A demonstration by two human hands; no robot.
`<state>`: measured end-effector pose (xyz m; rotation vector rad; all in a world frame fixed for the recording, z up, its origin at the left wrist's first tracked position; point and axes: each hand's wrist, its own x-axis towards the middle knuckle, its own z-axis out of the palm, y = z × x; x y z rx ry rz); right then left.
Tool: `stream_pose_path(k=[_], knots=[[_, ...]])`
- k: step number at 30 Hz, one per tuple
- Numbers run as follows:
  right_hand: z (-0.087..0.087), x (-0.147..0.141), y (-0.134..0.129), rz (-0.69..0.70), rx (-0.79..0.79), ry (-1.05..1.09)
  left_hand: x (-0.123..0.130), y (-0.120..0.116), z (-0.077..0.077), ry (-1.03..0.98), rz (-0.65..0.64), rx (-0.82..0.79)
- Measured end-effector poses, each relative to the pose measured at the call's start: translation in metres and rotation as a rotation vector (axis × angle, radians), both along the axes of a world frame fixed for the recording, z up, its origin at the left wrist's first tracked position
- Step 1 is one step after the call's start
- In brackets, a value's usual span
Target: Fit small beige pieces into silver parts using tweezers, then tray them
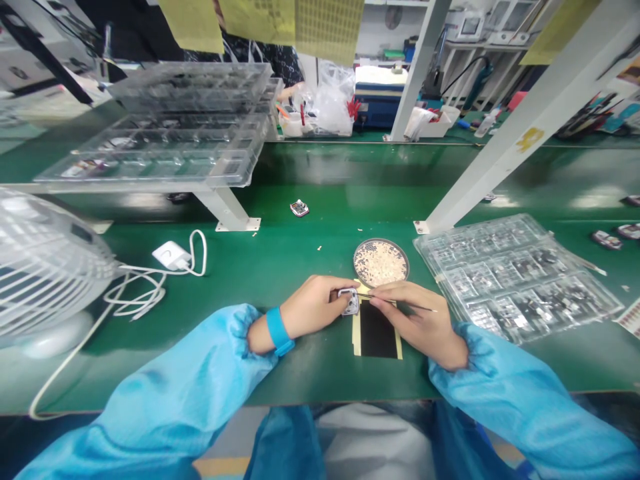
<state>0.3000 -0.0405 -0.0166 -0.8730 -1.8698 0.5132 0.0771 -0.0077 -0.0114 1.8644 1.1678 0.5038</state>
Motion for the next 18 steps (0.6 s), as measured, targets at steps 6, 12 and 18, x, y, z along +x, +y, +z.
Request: stream_pose_path(k=[6,12,18], knots=[[-0.002,0.0,0.0,0.01,0.006,-0.016,0.0,0.0,0.0,0.001,0.004,0.003],[-0.001,0.0,-0.001,0.057,-0.015,-0.032,-0.002,0.002,-0.001,-0.009,-0.016,-0.027],[-0.002,0.003,-0.002,0.024,-0.054,-0.026,-0.009,0.012,0.008,-0.054,-0.119,-0.112]])
